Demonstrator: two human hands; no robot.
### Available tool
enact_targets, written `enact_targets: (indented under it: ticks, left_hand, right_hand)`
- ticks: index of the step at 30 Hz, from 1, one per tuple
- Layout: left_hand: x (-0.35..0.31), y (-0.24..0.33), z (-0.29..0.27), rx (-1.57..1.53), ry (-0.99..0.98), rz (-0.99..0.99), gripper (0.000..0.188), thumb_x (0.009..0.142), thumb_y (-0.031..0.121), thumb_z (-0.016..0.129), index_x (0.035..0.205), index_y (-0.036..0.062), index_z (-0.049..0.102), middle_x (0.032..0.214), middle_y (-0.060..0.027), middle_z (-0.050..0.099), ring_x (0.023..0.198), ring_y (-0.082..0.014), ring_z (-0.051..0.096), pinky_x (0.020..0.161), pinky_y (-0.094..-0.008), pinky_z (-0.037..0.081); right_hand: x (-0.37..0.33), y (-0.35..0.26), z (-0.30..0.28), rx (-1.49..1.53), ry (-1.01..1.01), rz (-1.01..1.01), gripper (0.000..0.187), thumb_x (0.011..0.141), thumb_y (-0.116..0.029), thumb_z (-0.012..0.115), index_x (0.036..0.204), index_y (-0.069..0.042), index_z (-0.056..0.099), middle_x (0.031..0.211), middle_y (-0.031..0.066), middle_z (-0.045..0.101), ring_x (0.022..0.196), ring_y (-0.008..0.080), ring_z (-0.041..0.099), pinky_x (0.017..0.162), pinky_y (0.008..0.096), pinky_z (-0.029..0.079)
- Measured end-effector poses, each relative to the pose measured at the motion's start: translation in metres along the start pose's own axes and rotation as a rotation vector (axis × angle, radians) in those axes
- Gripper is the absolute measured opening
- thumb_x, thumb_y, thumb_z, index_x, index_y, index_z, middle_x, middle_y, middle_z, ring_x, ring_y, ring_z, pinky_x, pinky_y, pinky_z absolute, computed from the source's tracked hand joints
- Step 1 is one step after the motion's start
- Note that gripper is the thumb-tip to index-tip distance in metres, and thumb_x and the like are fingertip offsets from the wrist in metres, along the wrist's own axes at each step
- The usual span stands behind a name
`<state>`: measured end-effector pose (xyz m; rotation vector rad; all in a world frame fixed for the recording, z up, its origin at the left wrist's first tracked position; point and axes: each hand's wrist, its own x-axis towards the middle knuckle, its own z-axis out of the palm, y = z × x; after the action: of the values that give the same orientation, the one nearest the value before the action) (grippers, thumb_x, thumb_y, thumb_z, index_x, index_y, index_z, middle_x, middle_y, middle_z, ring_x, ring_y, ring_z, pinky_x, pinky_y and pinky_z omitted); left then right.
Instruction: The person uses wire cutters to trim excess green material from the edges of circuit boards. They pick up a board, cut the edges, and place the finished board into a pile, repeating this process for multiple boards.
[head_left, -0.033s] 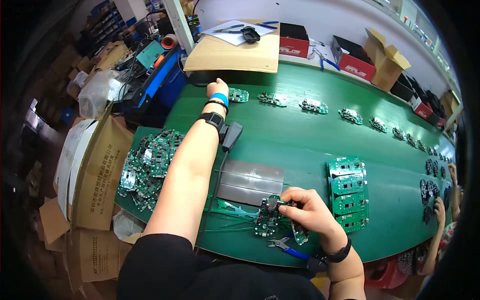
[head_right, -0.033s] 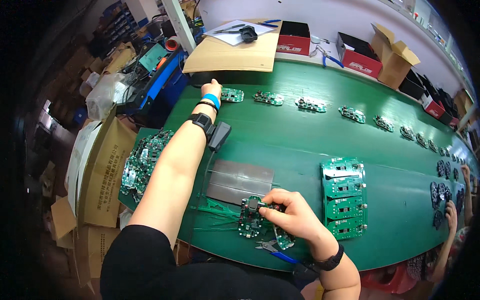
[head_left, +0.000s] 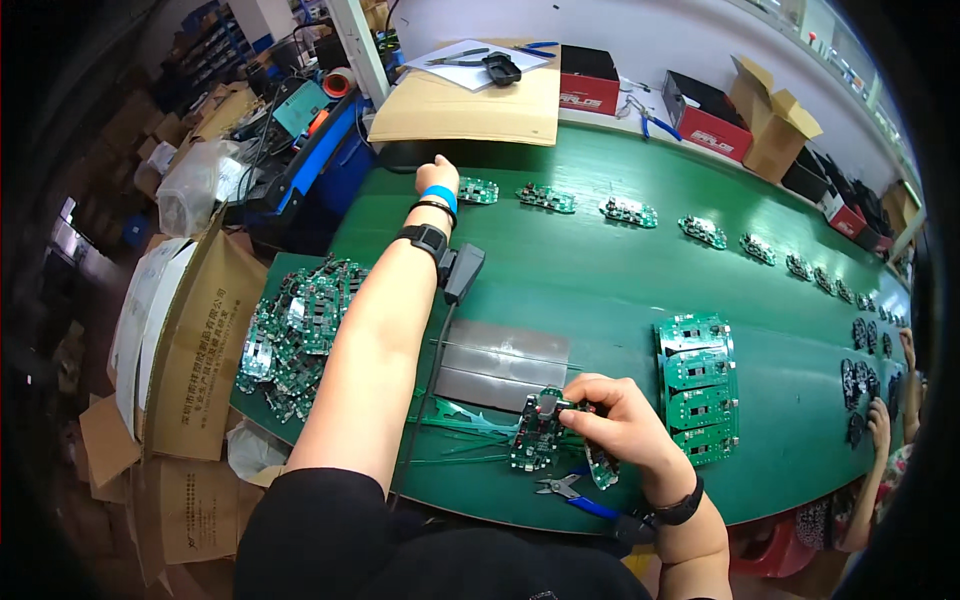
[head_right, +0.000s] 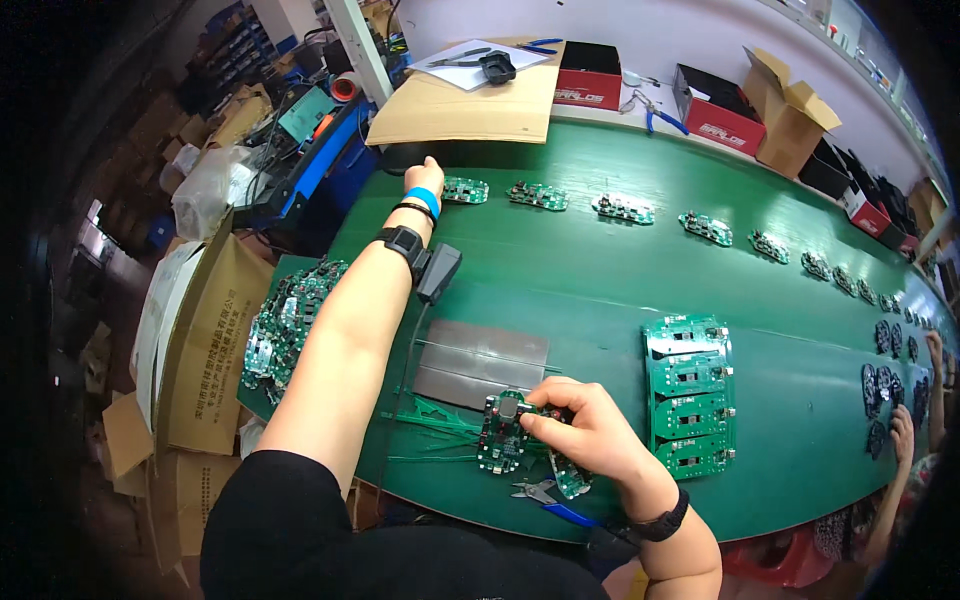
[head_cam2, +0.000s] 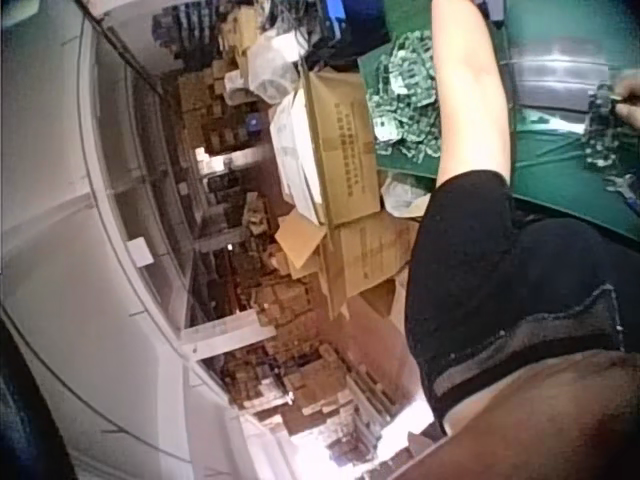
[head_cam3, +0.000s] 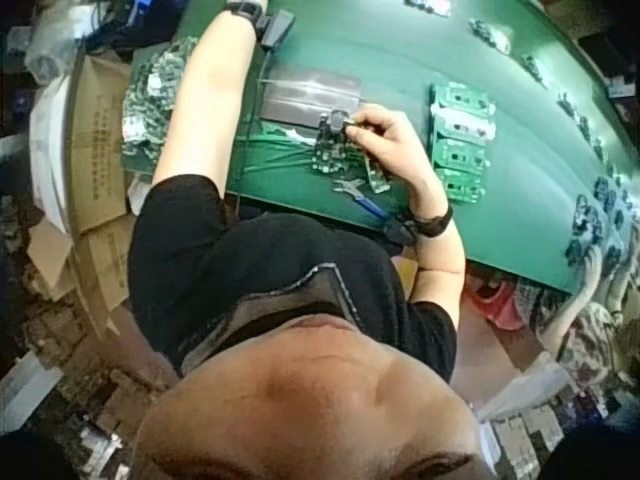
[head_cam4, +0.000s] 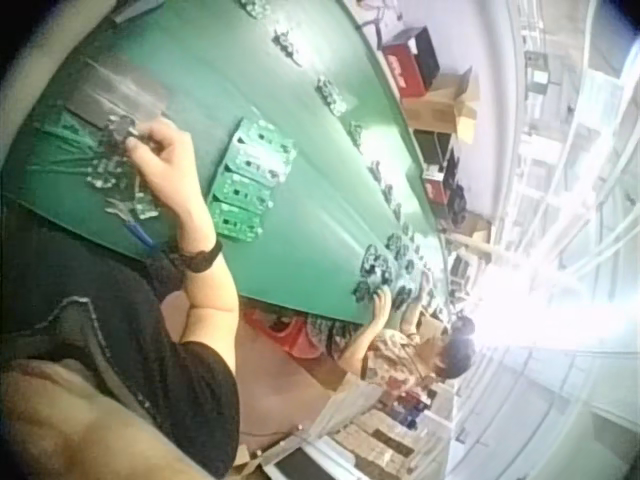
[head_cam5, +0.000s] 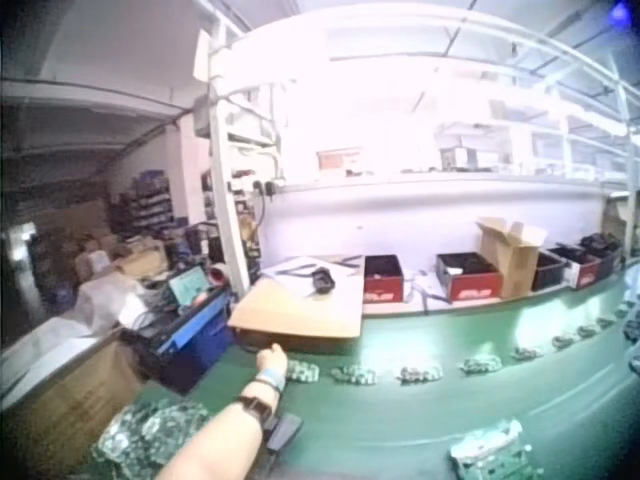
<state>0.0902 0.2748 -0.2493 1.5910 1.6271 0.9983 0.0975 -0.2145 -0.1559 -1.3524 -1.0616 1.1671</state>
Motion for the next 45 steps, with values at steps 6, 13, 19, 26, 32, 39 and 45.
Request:
enact_targets:
  ticks: [6, 13, 19, 26, 32, 39, 45]
  left_hand:
    - [-0.106, 0.072, -0.057, -0.061, -0.664, 0.235, 0.035, 0.090, 0.032, 0.063, 0.097, -0.0011, 0.071, 0.090, -0.0095, 0.066, 0.079, -0.0198, 0.061, 0.075, -0.0356, 0.053]
    - [-0.263, 0.100, -0.145, 0.201, -1.928, 0.631, 0.071, 0.077, 0.014, 0.081, 0.136, -0.0024, 0.046, 0.100, -0.0119, 0.067, 0.090, -0.0149, 0.064, 0.074, -0.0272, 0.053]
    - [-0.124, 0.108, -0.140, -0.042, -1.210, 0.395, 0.042, 0.083, 0.011, 0.075, 0.122, 0.0036, 0.060, 0.102, -0.0117, 0.067, 0.093, -0.0188, 0.067, 0.076, -0.0333, 0.059]
    - [0.023, -0.002, -0.097, -0.350, -0.232, -0.215, 0.017, 0.079, -0.008, 0.069, 0.093, -0.0010, 0.065, 0.097, -0.0145, 0.066, 0.087, -0.0266, 0.067, 0.071, -0.0433, 0.060]
    - [0.014, -0.001, -0.084, 0.504, 0.066, 0.036, 0.043, 0.083, 0.036, 0.071, 0.107, 0.0007, 0.069, 0.113, -0.0202, 0.067, 0.103, -0.0336, 0.064, 0.088, -0.0487, 0.050]
    - [-0.161, 0.075, -0.120, -0.194, -1.022, 0.251, 0.041, 0.092, 0.039, 0.064, 0.113, 0.0028, 0.066, 0.101, -0.0089, 0.068, 0.091, -0.0172, 0.064, 0.075, -0.0343, 0.054]
    - [-0.311, 0.014, -0.161, -0.384, -1.759, 0.133, 0.067, 0.092, 0.005, 0.063, 0.149, -0.0004, 0.029, 0.116, -0.0128, 0.061, 0.102, -0.0124, 0.057, 0.084, -0.0238, 0.048]
  right_hand:
    - [0.000, 0.008, -0.005, 0.018, 0.183, -0.063, 0.012, 0.086, -0.007, 0.068, 0.091, 0.004, 0.068, 0.079, 0.0008, 0.059, 0.070, 0.0059, 0.048, 0.062, 0.0232, 0.038]
    - [0.004, 0.015, -0.003, 0.132, 0.398, -0.072, 0.019, 0.092, -0.005, 0.062, 0.108, 0.004, 0.065, 0.083, -0.0017, 0.057, 0.073, 0.0043, 0.047, 0.063, 0.0209, 0.037]
    - [0.000, 0.010, -0.005, 0.095, 0.397, -0.068, 0.036, 0.093, -0.005, 0.054, 0.129, 0.000, 0.056, 0.097, -0.0004, 0.053, 0.084, 0.0052, 0.046, 0.075, 0.0204, 0.039]
    - [0.003, 0.011, 0.000, 0.100, 0.332, -0.052, 0.038, 0.089, 0.002, 0.053, 0.127, -0.002, 0.056, 0.107, 0.0013, 0.052, 0.091, 0.0065, 0.045, 0.083, 0.0217, 0.040]
    - [0.001, 0.010, -0.002, 0.112, 0.373, -0.038, 0.036, 0.090, 0.001, 0.053, 0.126, -0.001, 0.056, 0.104, 0.0001, 0.050, 0.087, 0.0060, 0.044, 0.080, 0.0213, 0.040]
    - [0.001, 0.016, -0.002, 0.223, 0.466, -0.144, 0.034, 0.094, 0.000, 0.052, 0.128, -0.001, 0.052, 0.107, 0.0003, 0.046, 0.092, 0.0063, 0.044, 0.084, 0.0204, 0.038]
    - [0.005, 0.015, 0.023, 0.078, 0.417, -0.346, 0.035, 0.095, -0.004, 0.057, 0.129, -0.002, 0.050, 0.120, 0.0061, 0.051, 0.106, 0.0133, 0.049, 0.092, 0.0266, 0.041]
